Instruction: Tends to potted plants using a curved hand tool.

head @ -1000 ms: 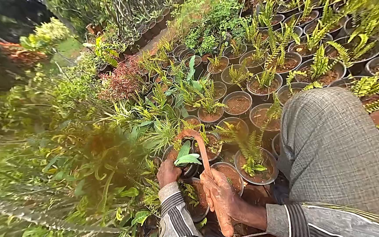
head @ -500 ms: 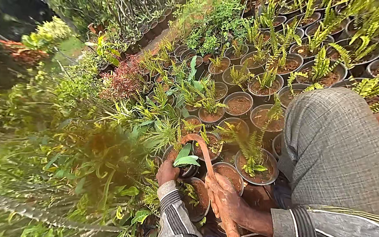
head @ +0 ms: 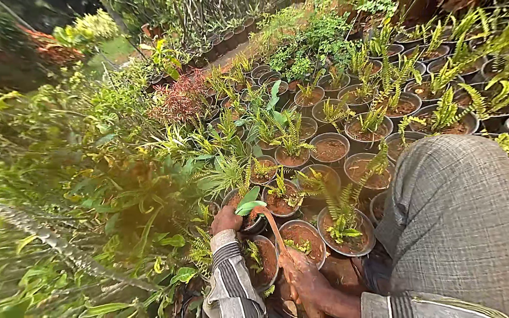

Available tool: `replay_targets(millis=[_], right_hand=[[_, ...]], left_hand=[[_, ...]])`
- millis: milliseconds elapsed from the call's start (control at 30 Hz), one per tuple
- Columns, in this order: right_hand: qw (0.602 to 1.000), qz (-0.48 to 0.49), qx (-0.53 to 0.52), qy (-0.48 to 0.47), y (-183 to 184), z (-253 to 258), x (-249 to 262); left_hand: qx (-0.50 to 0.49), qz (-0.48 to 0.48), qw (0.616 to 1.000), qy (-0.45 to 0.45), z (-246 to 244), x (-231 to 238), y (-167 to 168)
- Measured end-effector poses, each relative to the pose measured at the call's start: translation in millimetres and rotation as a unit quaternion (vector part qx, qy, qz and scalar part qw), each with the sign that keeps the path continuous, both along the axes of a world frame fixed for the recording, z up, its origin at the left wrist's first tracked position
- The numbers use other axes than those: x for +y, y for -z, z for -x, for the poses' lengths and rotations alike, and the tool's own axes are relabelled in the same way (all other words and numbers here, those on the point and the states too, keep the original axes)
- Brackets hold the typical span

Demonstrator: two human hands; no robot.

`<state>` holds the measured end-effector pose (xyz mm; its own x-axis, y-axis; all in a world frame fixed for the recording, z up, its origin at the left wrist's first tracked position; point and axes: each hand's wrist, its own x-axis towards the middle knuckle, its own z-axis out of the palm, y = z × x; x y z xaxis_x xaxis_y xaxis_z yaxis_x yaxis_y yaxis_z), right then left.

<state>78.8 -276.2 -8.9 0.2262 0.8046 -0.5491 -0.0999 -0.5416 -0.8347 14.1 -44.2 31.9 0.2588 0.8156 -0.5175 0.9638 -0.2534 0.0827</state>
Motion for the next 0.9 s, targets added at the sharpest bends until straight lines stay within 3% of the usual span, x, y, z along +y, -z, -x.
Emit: replay_targets(millis=[267,467,567,633,700,767,833,900], right_hand=[[0.998,0.044,0.019,-0.03,5.8,-5.1,17.6],[0.98,0.057,0.188,0.008,-5.8,-20.3,15.0],[0.973,0.065,0.218,0.019,-8.3,-23.0,13.6],[0.968,0.067,0.239,0.029,-15.4,-23.2,11.7],[0.964,0.055,0.255,0.051,-23.8,-20.9,8.3],[0.966,0.009,0.242,0.09,-26.4,-17.9,6.2],[0.965,-0.024,0.221,0.14,-27.9,-18.2,7.5],[0.955,-0.033,0.223,0.19,-31.3,-20.1,9.7]], left_hand=[[0.013,-0.004,1.0,0.01,0.1,-2.7,-0.5],[0.031,-0.015,0.999,0.033,-0.7,-6.7,-0.4],[0.031,-0.018,0.999,0.033,-0.4,-6.8,0.1],[0.01,-0.016,0.999,0.026,2.6,-3.9,1.7],[-0.078,-0.015,0.997,0.008,12.5,2.0,8.3],[-0.266,-0.012,0.963,-0.043,29.0,10.1,16.9],[-0.443,0.003,0.887,-0.128,48.7,10.7,14.8],[-0.635,0.031,0.74,-0.218,65.6,7.3,14.8]])
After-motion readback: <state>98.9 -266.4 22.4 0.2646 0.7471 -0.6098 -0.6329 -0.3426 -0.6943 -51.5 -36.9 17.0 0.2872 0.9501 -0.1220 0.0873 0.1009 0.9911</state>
